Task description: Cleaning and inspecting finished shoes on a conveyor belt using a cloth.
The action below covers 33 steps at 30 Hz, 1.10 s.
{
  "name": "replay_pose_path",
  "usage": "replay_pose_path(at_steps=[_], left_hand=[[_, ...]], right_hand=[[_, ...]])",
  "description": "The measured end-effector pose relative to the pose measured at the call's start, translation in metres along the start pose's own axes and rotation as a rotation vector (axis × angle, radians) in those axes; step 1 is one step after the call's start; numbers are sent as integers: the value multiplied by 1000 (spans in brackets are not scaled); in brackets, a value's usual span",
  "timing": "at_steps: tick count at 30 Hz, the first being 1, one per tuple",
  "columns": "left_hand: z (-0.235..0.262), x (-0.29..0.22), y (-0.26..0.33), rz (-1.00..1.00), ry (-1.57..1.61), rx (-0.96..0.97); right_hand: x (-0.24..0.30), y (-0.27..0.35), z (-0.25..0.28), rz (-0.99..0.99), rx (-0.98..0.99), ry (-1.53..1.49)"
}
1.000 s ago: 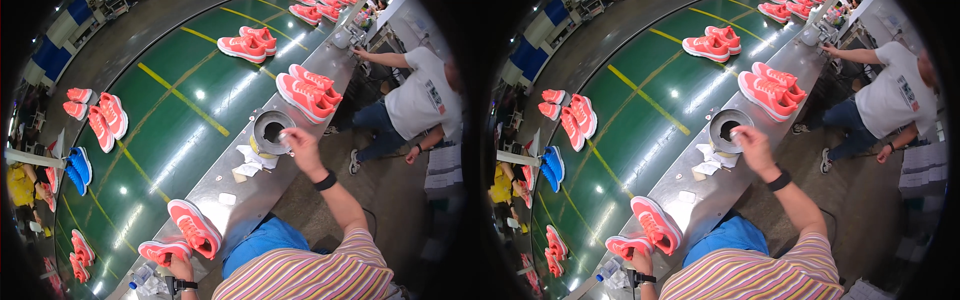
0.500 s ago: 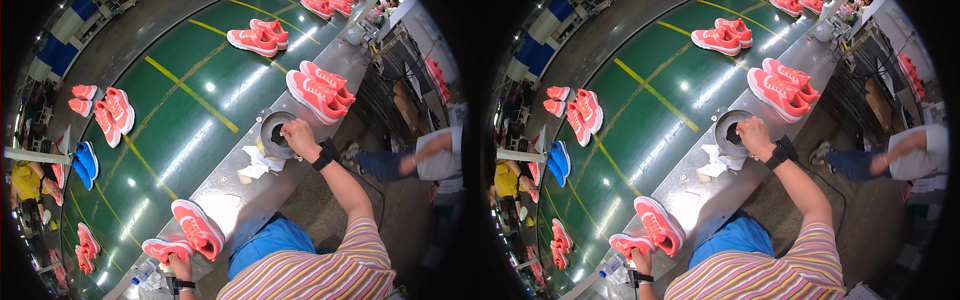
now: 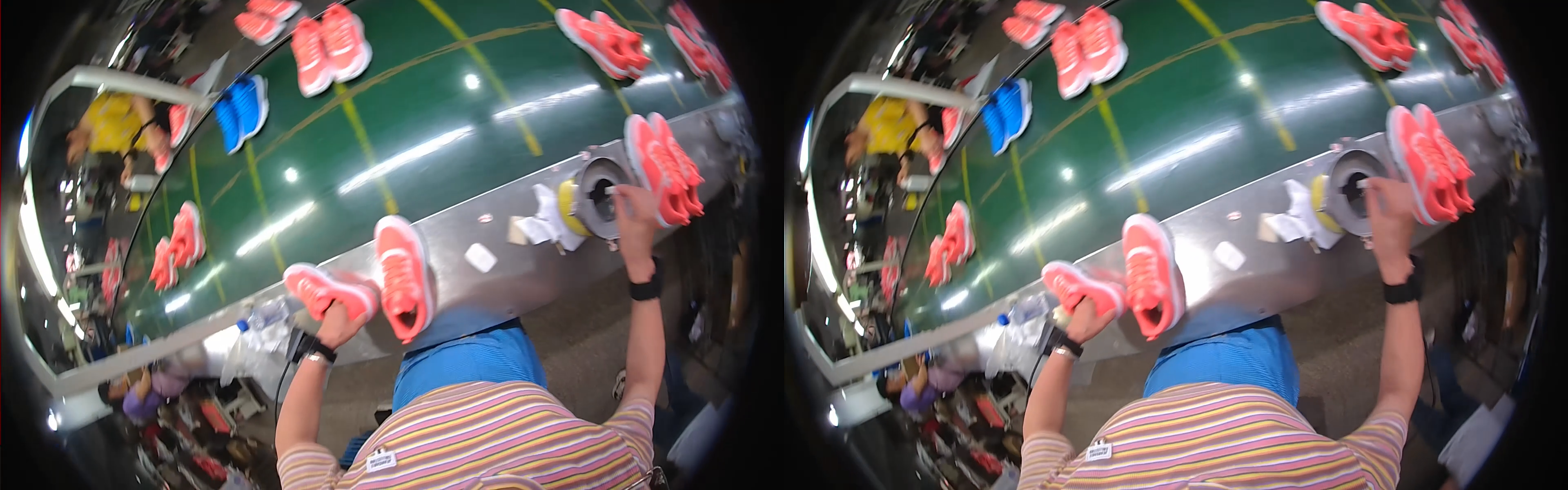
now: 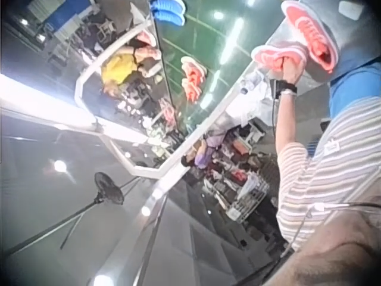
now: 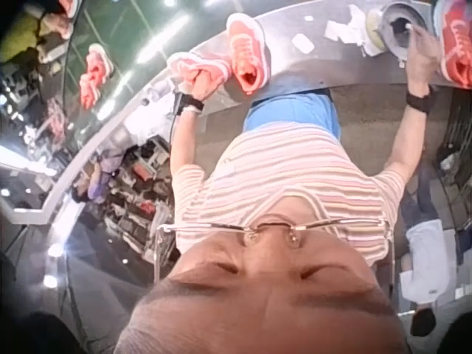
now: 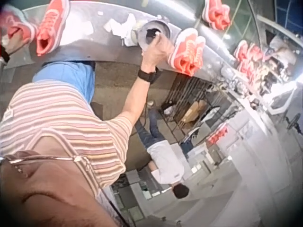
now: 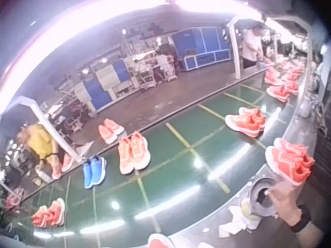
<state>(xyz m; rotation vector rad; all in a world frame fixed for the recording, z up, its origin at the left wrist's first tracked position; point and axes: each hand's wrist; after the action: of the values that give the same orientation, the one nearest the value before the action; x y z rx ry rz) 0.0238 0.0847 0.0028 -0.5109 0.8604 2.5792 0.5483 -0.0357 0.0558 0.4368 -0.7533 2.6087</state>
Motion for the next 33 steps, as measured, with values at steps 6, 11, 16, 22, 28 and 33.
replay_pose_path(at_steps=[6,11,16,22,28,33], left_hand=[[-7,5,4,-72,20,14],[-1,3,9,-93,130,71],[-1,9,-2,-50,62,151],[-1,27,6,-100,90,195],[-10,17,24,-62,166,198],[-13,26,22,-39,159,160]], right_hand=[[27,25,27,0,-116,90],[67,132,68,-659,24,-726],[65,348,24,-750,904,84],[274,278,-64,-683,697,-955],[347,264,-141,-820,362,-1199],[357,258,-173,-859,158,-1187]])
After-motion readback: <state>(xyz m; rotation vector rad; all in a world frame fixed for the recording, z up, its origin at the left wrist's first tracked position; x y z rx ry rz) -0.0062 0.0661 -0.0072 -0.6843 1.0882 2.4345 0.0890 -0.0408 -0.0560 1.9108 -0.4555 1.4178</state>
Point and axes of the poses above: each hand's wrist, its own y-axis away from the middle knuckle, its own z-axis out of the back of the hand, x = y × z, and after that the axes turned 1 degree about x, right-handed
